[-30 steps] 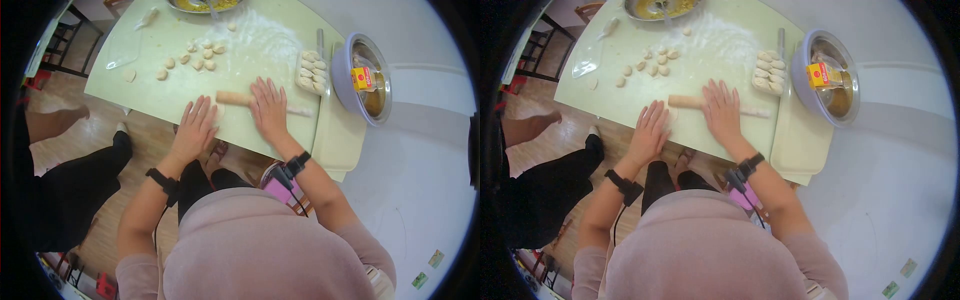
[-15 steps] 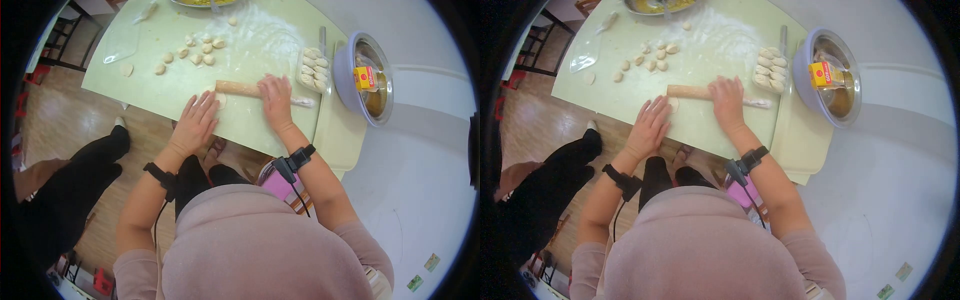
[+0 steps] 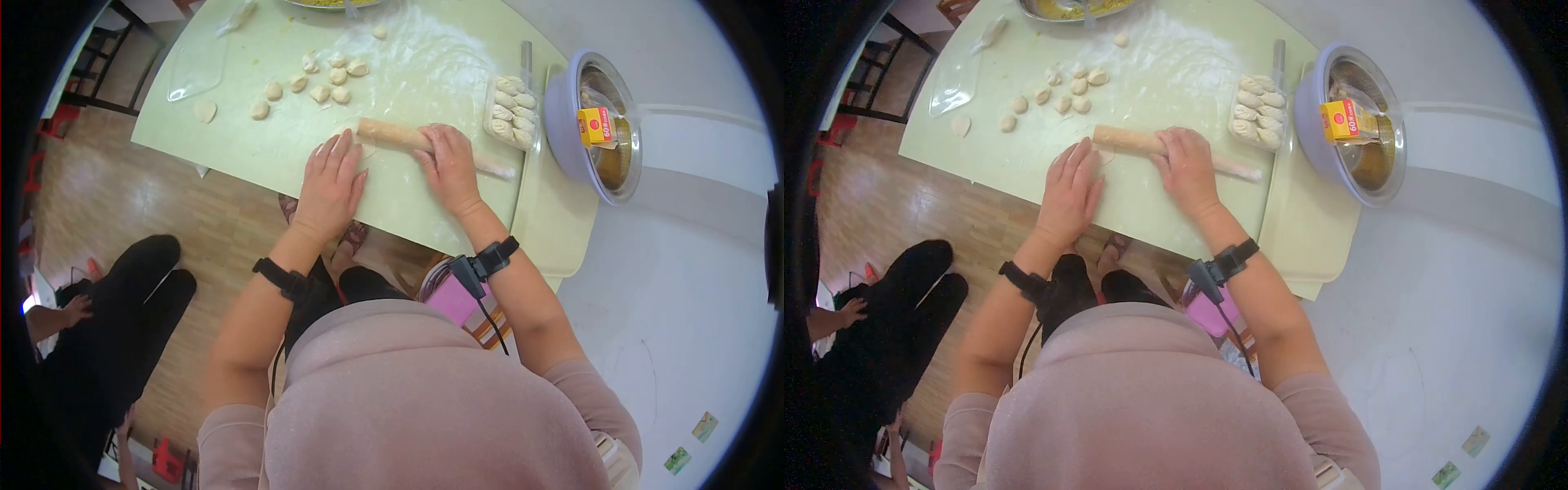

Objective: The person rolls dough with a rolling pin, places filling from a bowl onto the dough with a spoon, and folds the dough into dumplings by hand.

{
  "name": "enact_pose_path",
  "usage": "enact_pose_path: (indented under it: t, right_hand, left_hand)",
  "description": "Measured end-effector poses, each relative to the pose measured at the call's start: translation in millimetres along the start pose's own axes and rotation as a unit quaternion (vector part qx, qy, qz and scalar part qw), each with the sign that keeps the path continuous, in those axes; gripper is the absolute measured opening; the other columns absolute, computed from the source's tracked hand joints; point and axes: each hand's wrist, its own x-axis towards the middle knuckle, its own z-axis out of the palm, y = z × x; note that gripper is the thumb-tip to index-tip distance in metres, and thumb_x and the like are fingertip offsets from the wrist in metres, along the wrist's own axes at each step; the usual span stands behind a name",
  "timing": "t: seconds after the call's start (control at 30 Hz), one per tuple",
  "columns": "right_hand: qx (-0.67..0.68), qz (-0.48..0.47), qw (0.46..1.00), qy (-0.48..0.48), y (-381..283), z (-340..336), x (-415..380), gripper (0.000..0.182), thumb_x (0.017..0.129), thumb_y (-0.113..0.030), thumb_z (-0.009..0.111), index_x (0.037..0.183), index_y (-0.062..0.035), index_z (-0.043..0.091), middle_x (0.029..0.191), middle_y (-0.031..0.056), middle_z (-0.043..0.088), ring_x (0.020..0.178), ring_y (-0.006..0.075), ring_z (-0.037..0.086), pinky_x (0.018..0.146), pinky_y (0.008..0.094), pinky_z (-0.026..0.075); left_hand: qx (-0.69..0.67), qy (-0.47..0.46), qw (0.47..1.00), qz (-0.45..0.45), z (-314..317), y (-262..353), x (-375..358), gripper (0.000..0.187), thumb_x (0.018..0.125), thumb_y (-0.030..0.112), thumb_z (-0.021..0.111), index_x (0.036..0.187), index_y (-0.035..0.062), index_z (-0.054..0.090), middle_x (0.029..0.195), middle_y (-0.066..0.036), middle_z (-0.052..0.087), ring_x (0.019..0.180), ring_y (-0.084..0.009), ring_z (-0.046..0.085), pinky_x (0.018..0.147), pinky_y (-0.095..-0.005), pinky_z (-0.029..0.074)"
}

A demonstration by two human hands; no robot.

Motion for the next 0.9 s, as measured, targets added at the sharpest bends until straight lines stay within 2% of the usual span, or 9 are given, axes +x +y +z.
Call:
enact_pose_path:
  t: [0.1, 0.13, 0.2, 0.33, 0.43, 0.57, 0.67, 0.73, 0.9]
  right_hand:
    - [-0.025, -0.009, 1.000, -0.013, -16, -2, -13, 0.043, 0.086, -0.022, 0.058, 0.124, -0.0050, 0.047, 0.129, 0.0142, 0.049, 0.123, 0.0335, 0.042, 0.103, 0.0457, 0.030]
    - [-0.025, -0.010, 1.000, -0.012, -25, -2, -24, 0.043, 0.086, -0.022, 0.058, 0.124, -0.0050, 0.047, 0.129, 0.0142, 0.049, 0.123, 0.0335, 0.042, 0.103, 0.0457, 0.030]
    - [-0.023, 0.030, 0.999, -0.025, -39, 0, -45, 0.046, 0.089, -0.027, 0.053, 0.128, -0.0042, 0.044, 0.138, 0.0151, 0.042, 0.130, 0.0339, 0.035, 0.108, 0.0506, 0.021]
    - [-0.101, 0.026, 0.994, -0.010, -28, 11, -15, 0.051, 0.091, -0.026, 0.051, 0.135, -0.0059, 0.037, 0.141, 0.0135, 0.038, 0.133, 0.0327, 0.031, 0.109, 0.0512, 0.017]
    - [-0.102, 0.014, 0.994, -0.034, -25, 10, -1, 0.053, 0.090, -0.026, 0.052, 0.137, -0.0066, 0.036, 0.143, 0.0129, 0.036, 0.134, 0.0325, 0.029, 0.109, 0.0520, 0.017]
    - [-0.047, 0.017, 0.998, -0.049, -46, 4, -48, 0.053, 0.089, -0.026, 0.053, 0.136, -0.0067, 0.038, 0.143, 0.0128, 0.036, 0.134, 0.0325, 0.030, 0.108, 0.0530, 0.018]
    - [-0.037, 0.017, 0.998, -0.040, -46, 6, -51, 0.053, 0.088, -0.025, 0.054, 0.135, -0.0065, 0.039, 0.142, 0.0122, 0.037, 0.133, 0.0323, 0.031, 0.108, 0.0533, 0.019]
    - [-0.093, 0.019, 0.995, 0.001, -35, 11, -23, 0.051, 0.088, -0.025, 0.055, 0.134, -0.0072, 0.041, 0.140, 0.0120, 0.040, 0.132, 0.0320, 0.032, 0.107, 0.0531, 0.020]
    - [-0.066, 0.007, 0.998, 0.001, -32, 12, -43, 0.040, 0.086, -0.018, 0.055, 0.124, -0.0079, 0.048, 0.126, 0.0105, 0.051, 0.124, 0.0284, 0.041, 0.106, 0.0495, 0.024]
  left_hand:
    - [-0.021, 0.010, 1.000, -0.006, 0, -5, -11, 0.039, 0.086, 0.016, 0.056, 0.120, -0.0010, 0.046, 0.137, -0.019, 0.041, 0.124, -0.0350, 0.040, 0.104, -0.0472, 0.030]
    - [-0.019, 0.003, 1.000, 0.000, -2, -6, -14, 0.039, 0.085, 0.014, 0.057, 0.118, -0.0022, 0.045, 0.137, -0.019, 0.041, 0.123, -0.0352, 0.040, 0.103, -0.0476, 0.032]
    - [-0.018, 0.013, 1.000, 0.007, -5, -5, -17, 0.039, 0.085, 0.013, 0.057, 0.119, -0.0025, 0.044, 0.137, -0.019, 0.041, 0.123, -0.0353, 0.040, 0.102, -0.0479, 0.033]
    - [-0.041, 0.019, 0.999, -0.013, -8, 4, -17, 0.041, 0.082, 0.006, 0.057, 0.120, -0.0025, 0.042, 0.137, -0.022, 0.041, 0.121, -0.0384, 0.041, 0.099, -0.0468, 0.034]
    - [-0.055, 0.030, 0.998, -0.020, -3, 14, -25, 0.041, 0.081, 0.003, 0.057, 0.119, -0.0026, 0.043, 0.134, -0.023, 0.042, 0.119, -0.0395, 0.042, 0.098, -0.0464, 0.035]
    - [-0.052, 0.021, 0.998, -0.019, -5, 16, -34, 0.043, 0.079, 0.001, 0.057, 0.119, -0.0024, 0.042, 0.132, -0.023, 0.044, 0.116, -0.0401, 0.044, 0.097, -0.0461, 0.036]
    - [-0.061, 0.033, 0.998, -0.001, -6, 3, -37, 0.042, 0.078, -0.001, 0.056, 0.118, -0.0018, 0.043, 0.131, -0.022, 0.045, 0.114, -0.0397, 0.045, 0.097, -0.0458, 0.036]
    - [-0.058, 0.012, 0.998, 0.019, -9, -1, -35, 0.035, 0.079, 0.002, 0.056, 0.112, -0.0014, 0.046, 0.131, -0.021, 0.045, 0.111, -0.0382, 0.047, 0.096, -0.0462, 0.038]
    - [-0.085, 0.025, 0.996, 0.026, -25, -8, -21, 0.035, 0.080, 0.002, 0.055, 0.113, -0.0005, 0.046, 0.131, -0.019, 0.047, 0.119, -0.0365, 0.044, 0.100, -0.0464, 0.035]
